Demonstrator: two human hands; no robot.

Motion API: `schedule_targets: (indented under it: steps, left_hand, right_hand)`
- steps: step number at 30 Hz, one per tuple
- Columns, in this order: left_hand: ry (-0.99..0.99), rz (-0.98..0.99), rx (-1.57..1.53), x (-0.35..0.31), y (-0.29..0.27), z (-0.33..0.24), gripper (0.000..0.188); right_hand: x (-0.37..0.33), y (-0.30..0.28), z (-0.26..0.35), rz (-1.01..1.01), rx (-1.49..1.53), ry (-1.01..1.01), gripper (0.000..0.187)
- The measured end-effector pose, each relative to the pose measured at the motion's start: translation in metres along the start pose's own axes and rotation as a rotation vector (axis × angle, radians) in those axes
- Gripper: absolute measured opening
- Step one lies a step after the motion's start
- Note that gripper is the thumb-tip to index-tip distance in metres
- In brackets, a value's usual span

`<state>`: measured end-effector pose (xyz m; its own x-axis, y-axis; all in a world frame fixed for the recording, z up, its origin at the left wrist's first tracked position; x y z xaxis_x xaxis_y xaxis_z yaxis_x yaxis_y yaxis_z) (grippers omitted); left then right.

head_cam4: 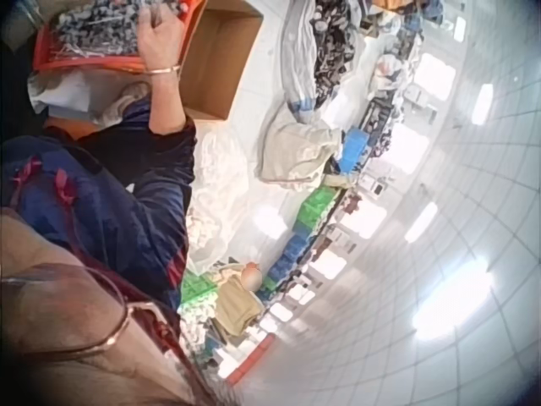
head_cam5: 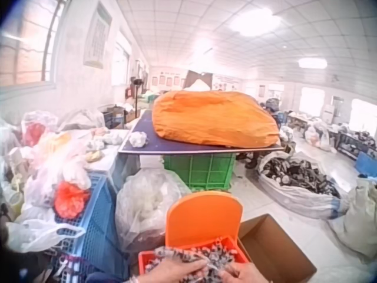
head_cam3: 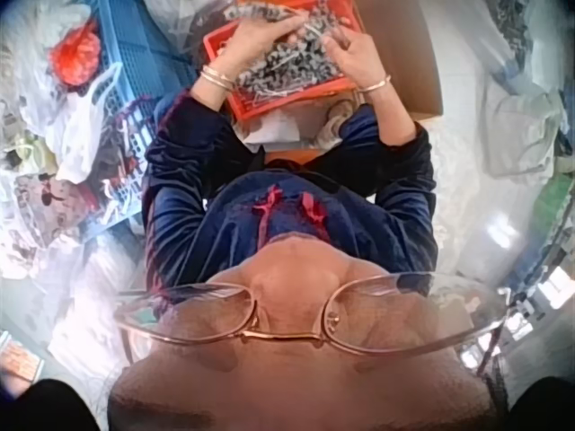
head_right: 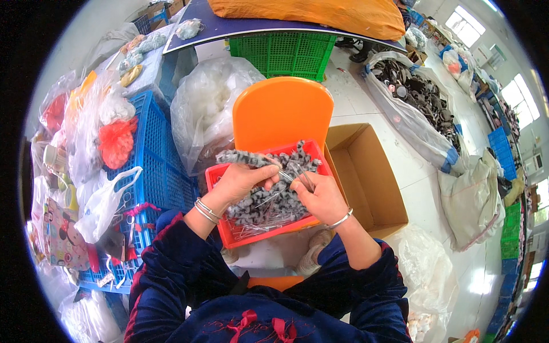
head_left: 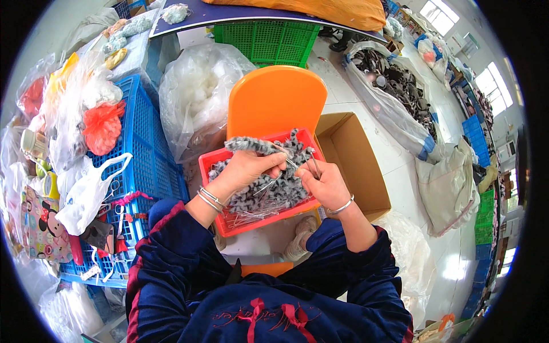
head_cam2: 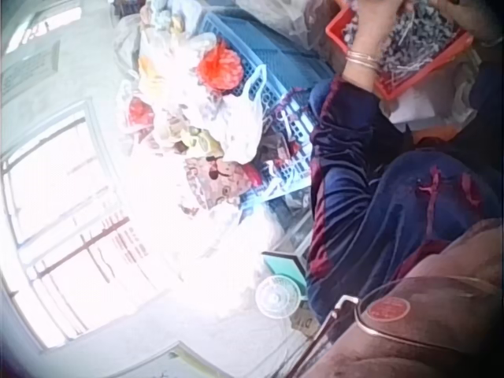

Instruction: The person sits on the floor and assembles small decorative items by inserting metal rods into grey fluffy pieces. They transfer the fluffy pieces from a cardboard box into a red tray, then repeatedly insert rods into each piece and place them back in the tray.

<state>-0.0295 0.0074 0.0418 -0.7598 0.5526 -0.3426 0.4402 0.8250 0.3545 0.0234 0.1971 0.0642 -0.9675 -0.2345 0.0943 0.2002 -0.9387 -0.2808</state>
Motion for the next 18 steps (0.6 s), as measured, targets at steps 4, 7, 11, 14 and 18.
schedule_targets:
  steps: [4, 7, 11, 14, 18]
  left_hand:
    - [0.003, -0.076, 0.004, -0.002, 0.000, -0.004, 0.015]
    - [0.039, -0.095, 0.007, 0.002, 0.003, 0.003, 0.014]
    - [-0.056, -0.031, 0.042, 0.004, 0.016, 0.021, 0.020]
    - [-0.057, -0.079, 0.062, 0.005, 0.008, 0.013, 0.017]
    - [0.002, -0.081, 0.008, 0.006, -0.001, 0.004, 0.016]
  right_hand:
    - [0.003, 0.003, 0.010, -0.009, 0.030, 0.050, 0.015]
    - [0.004, 0.009, 0.008, -0.020, 0.057, 0.018, 0.014]
    - [0.004, 0.011, -0.001, -0.002, 0.116, 0.036, 0.014]
    - [0.006, 0.005, 0.000, 0.024, 0.122, 0.086, 0.017]
    - [0.007, -0.007, 0.004, 0.049, 0.049, 0.097, 0.016]
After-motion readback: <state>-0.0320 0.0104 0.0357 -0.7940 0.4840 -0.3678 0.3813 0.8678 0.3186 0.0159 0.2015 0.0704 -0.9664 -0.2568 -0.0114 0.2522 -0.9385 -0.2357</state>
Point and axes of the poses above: each hand's wrist, its own x-axis towards the middle knuckle, its own y-axis out of the palm, z = x × y, the point moved 3 cm from there along x, towards the middle knuckle, and after that the axes turned 14 degrees about -y, right-handed, at the moved point
